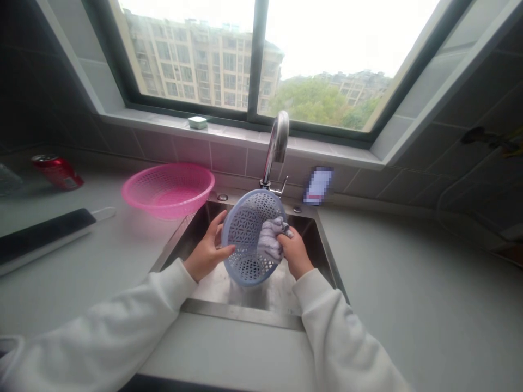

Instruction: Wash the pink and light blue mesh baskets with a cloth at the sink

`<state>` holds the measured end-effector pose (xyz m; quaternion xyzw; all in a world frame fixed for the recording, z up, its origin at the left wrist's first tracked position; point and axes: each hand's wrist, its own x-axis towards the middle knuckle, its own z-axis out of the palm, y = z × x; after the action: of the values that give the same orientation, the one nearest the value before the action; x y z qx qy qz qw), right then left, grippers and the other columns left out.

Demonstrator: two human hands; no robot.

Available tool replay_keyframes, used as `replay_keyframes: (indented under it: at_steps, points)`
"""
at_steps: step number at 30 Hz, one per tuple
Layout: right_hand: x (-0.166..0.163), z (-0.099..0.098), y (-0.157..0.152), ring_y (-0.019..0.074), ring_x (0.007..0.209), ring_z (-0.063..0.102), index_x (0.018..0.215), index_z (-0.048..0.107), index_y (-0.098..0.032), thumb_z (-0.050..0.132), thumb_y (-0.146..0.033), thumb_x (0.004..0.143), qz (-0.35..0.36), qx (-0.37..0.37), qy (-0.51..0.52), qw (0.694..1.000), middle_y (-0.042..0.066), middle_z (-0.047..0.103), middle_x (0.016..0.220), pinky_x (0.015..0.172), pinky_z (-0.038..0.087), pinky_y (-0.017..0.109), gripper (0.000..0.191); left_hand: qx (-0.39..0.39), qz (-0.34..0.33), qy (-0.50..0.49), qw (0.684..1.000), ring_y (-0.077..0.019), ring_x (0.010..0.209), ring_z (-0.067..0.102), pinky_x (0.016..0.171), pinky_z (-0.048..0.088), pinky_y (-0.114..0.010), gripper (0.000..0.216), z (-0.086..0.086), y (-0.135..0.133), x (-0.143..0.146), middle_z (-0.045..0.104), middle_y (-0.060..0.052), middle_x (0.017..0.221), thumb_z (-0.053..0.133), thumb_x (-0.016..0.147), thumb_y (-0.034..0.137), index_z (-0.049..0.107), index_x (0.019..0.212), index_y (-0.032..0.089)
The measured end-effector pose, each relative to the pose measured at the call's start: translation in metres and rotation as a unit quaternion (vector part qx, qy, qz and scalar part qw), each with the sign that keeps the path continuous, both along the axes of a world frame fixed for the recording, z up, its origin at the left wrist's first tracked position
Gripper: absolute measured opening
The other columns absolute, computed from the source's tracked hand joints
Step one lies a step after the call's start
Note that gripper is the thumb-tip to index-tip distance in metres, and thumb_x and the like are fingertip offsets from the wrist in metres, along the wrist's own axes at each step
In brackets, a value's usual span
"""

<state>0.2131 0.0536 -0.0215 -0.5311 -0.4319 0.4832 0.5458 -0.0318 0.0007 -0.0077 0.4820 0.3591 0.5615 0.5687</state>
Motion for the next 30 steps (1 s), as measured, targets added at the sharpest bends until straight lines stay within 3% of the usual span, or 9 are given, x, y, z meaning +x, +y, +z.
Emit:
replay_keyframes:
  at_steps: [2, 5, 7, 11, 14, 19, 22, 26, 30]
  points:
    - [-0.014, 0.002, -0.001, 0.018, 0.069, 0.065, 0.097, 0.064, -0.019, 0.074, -0.025, 0.06, -0.02, -0.028, 0.062, 0.997, -0.001, 0.07, 0.081, 0.059, 0.052, 0.029, 0.039, -0.005, -0.049, 0.005, 0.999, -0.0329, 0.128, 0.06, 0.109, 0.05, -0.049, 0.106, 0.002, -0.006, 0.004, 0.056, -0.013, 0.146, 0.087, 0.068, 0.021, 0.031, 0.158, 0.033]
    - [-0.03, 0.01, -0.004, 0.0195, 0.077, 0.069, 0.104, 0.061, -0.024, 0.078, -0.029, 0.063, -0.065, 0.037, 0.154, 0.985, -0.001, 0.072, 0.09, 0.065, 0.057, 0.032, 0.045, -0.009, -0.109, 0.036, 0.993, -0.0363, 0.128, 0.06, 0.103, 0.055, -0.049, 0.1, 0.004, -0.014, 0.012, 0.06, -0.014, 0.142, 0.086, 0.066, 0.015, 0.043, 0.155, 0.033]
    - [-0.039, 0.015, -0.011, 0.0192, 0.083, 0.07, 0.107, 0.06, -0.026, 0.078, -0.03, 0.068, -0.03, 0.085, 0.16, 0.983, -0.002, 0.072, 0.095, 0.074, 0.058, 0.034, 0.043, -0.005, -0.118, 0.05, 0.992, -0.0364, 0.124, 0.061, 0.098, 0.057, -0.047, 0.098, 0.005, -0.016, 0.015, 0.062, -0.014, 0.139, 0.085, 0.065, 0.012, 0.047, 0.153, 0.032]
    - [-0.052, 0.019, -0.027, 0.0186, 0.082, 0.066, 0.102, 0.065, -0.024, 0.076, -0.023, 0.069, 0.141, 0.134, -0.023, 0.981, -0.001, 0.07, 0.09, 0.078, 0.055, 0.034, 0.034, -0.018, -0.097, 0.033, 0.995, -0.034, 0.115, 0.066, 0.088, 0.06, -0.04, 0.1, 0.004, -0.017, 0.018, 0.065, -0.014, 0.135, 0.086, 0.065, 0.016, 0.044, 0.155, 0.03]
    - [-0.051, 0.019, -0.032, 0.0214, 0.086, 0.064, 0.096, 0.068, -0.022, 0.073, -0.017, 0.065, 0.205, 0.158, -0.209, 0.943, 0.001, 0.069, 0.091, 0.081, 0.051, 0.036, 0.031, -0.024, -0.083, -0.001, 0.996, -0.0316, 0.112, 0.068, 0.09, 0.059, -0.038, 0.1, 0.002, -0.014, 0.015, 0.067, -0.012, 0.133, 0.087, 0.067, 0.021, 0.04, 0.156, 0.028]
    - [-0.032, 0.008, -0.028, 0.0213, 0.081, 0.062, 0.092, 0.073, -0.024, 0.07, -0.016, 0.072, 0.232, 0.13, -0.468, 0.843, 0.002, 0.063, 0.087, 0.073, 0.044, 0.031, 0.021, -0.022, -0.056, -0.014, 0.998, -0.0337, 0.121, 0.066, 0.106, 0.052, -0.043, 0.101, -0.002, -0.005, 0.01, 0.061, -0.015, 0.144, 0.091, 0.066, 0.028, 0.042, 0.155, 0.025]
    - [-0.012, 0.001, -0.019, 0.0183, 0.071, 0.058, 0.089, 0.074, -0.024, 0.069, -0.013, 0.07, 0.169, 0.073, -0.562, 0.807, 0.002, 0.062, 0.083, 0.061, 0.035, 0.027, 0.023, -0.029, -0.059, 0.004, 0.998, -0.0352, 0.124, 0.064, 0.109, 0.05, -0.047, 0.099, -0.004, -0.003, 0.008, 0.058, -0.015, 0.148, 0.091, 0.068, 0.032, 0.042, 0.154, 0.025]
    - [0.013, 0.004, -0.003, 0.0176, 0.071, 0.056, 0.092, 0.073, -0.024, 0.068, -0.016, 0.071, 0.032, 0.074, -0.541, 0.837, 0.004, 0.063, 0.087, 0.062, 0.038, 0.028, 0.023, -0.013, -0.058, 0.012, 0.998, -0.0363, 0.129, 0.061, 0.113, 0.047, -0.051, 0.101, -0.008, 0.0, 0.003, 0.058, -0.015, 0.148, 0.09, 0.069, 0.035, 0.039, 0.156, 0.026]
    - [0.034, 0.009, 0.005, 0.0222, 0.081, 0.061, 0.093, 0.069, -0.023, 0.069, -0.027, 0.069, -0.068, 0.121, -0.287, 0.948, 0.004, 0.067, 0.087, 0.073, 0.048, 0.034, 0.025, 0.013, -0.028, 0.006, 1.0, -0.0375, 0.131, 0.059, 0.117, 0.041, -0.056, 0.106, -0.009, 0.007, -0.005, 0.059, -0.015, 0.147, 0.089, 0.069, 0.038, 0.034, 0.158, 0.026]
